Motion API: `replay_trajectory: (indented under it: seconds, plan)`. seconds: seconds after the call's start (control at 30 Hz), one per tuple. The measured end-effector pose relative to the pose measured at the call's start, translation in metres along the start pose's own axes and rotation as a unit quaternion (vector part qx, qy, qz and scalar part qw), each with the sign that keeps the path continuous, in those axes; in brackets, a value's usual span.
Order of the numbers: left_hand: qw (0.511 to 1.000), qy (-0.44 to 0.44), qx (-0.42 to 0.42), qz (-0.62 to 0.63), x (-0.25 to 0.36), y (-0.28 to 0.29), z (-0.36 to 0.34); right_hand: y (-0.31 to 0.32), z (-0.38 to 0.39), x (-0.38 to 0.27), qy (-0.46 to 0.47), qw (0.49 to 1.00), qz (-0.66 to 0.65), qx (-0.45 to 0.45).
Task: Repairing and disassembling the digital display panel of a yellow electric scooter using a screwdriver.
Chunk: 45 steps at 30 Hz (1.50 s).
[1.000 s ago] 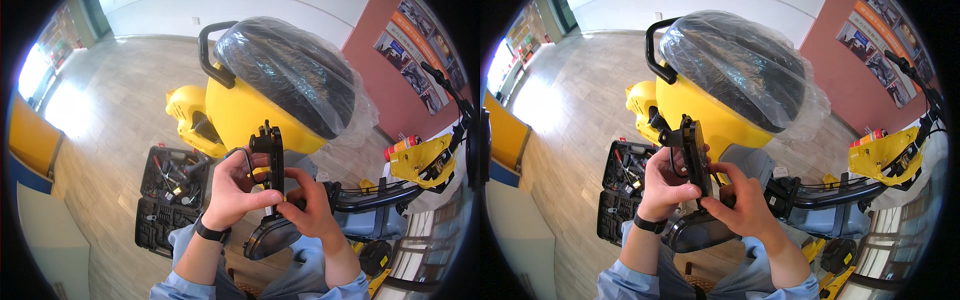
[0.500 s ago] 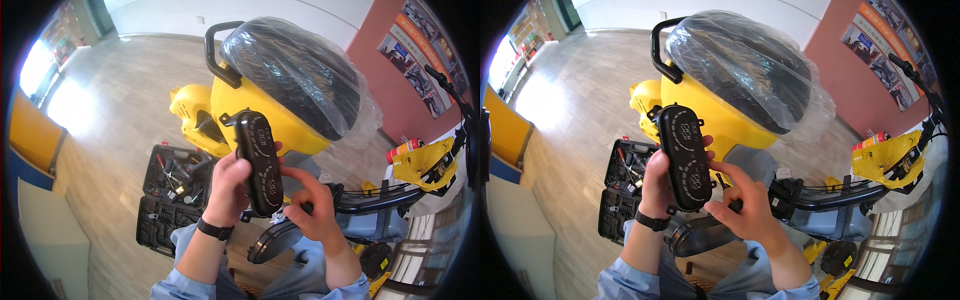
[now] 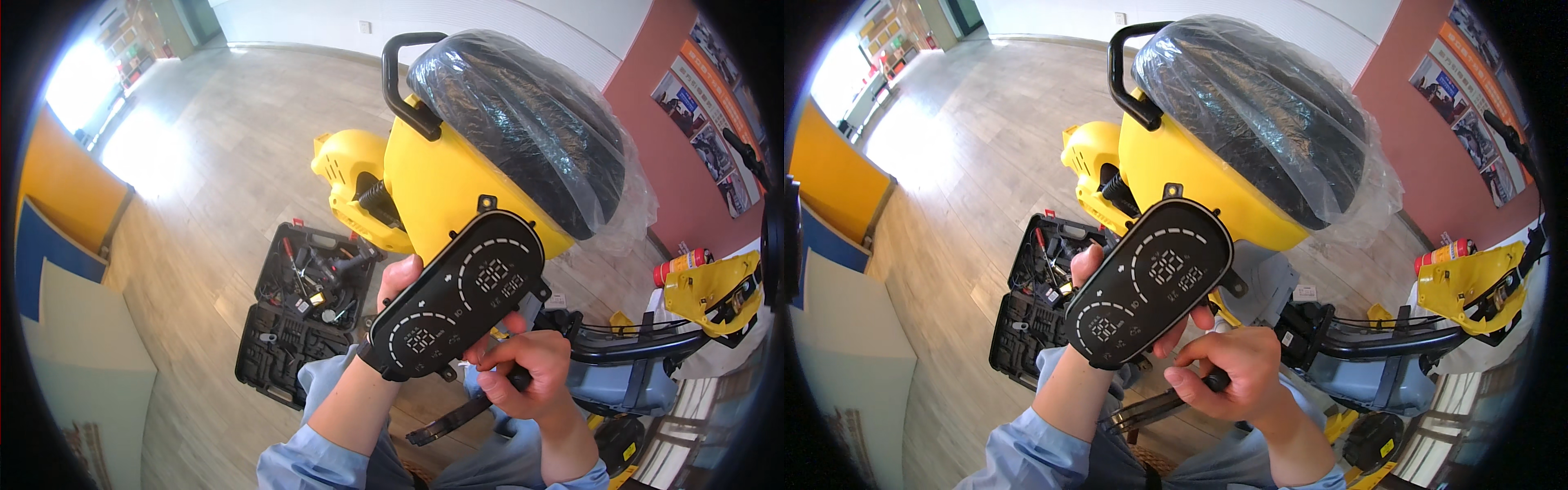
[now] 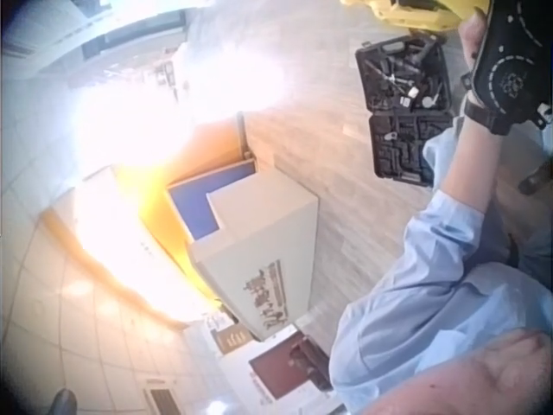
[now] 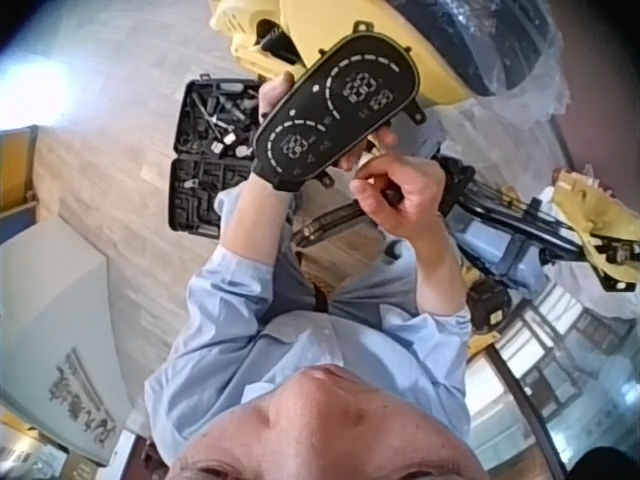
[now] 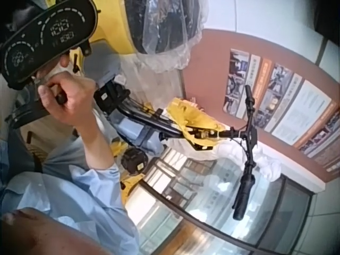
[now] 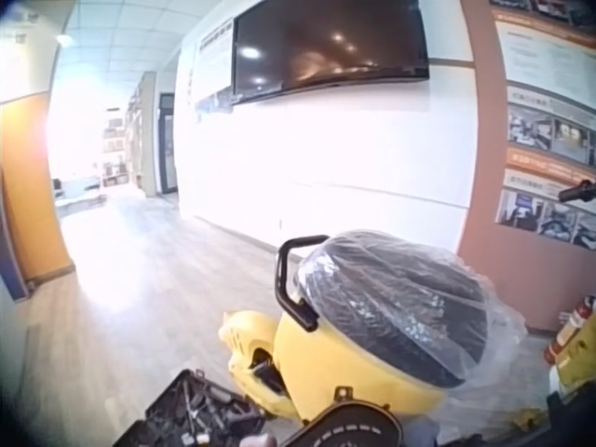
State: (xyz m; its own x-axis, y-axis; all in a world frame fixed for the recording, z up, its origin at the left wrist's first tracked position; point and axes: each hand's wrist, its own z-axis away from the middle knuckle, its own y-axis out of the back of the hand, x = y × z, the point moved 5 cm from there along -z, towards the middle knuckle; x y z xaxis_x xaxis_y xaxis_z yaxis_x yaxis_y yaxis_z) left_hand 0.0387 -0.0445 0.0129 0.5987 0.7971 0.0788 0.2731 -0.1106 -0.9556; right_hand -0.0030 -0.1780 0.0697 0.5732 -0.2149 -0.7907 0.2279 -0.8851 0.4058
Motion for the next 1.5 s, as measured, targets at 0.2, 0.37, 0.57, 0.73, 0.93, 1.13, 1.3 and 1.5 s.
replay_trajectory:
  seconds: [0.2, 0.37, 0.57, 0.73, 0.93, 1.13, 1.3, 1.5]
  plan:
    - [0.999, 0.021, 0.004, -0.025, -0.004, 0.003, 0.005, -0.003, -0.003, -0.002, -0.008, 1.0, -0.007, -0.002]
    - [0.999, 0.004, 0.027, -0.042, 0.004, 0.001, 0.003, 0.0, 0.003, 0.007, -0.041, 0.999, -0.034, -0.003]
    - [0.999, -0.016, 0.016, 0.044, 0.012, -0.007, -0.005, 0.02, 0.012, 0.051, -0.268, 0.917, -0.229, 0.188]
    - [0.997, 0.0, 0.029, 0.074, 0.009, -0.003, -0.007, 0.013, 0.015, 0.07, -0.273, 0.827, -0.467, 0.154]
    - [0.996, 0.072, 0.053, 0.031, 0.0, 0.009, -0.008, 0.006, 0.02, 0.081, -0.276, 0.781, -0.551, 0.1]
    - [0.989, 0.088, 0.115, -0.042, 0.0, 0.017, -0.008, 0.006, 0.021, 0.083, -0.289, 0.794, -0.513, 0.152]
    - [0.987, 0.074, 0.145, -0.004, -0.003, 0.013, -0.007, 0.011, 0.028, 0.085, -0.342, 0.781, -0.471, 0.227]
    - [0.885, -0.077, 0.413, -0.199, 0.009, 0.029, 0.005, 0.01, 0.03, 0.081, -0.362, 0.662, -0.619, 0.22]
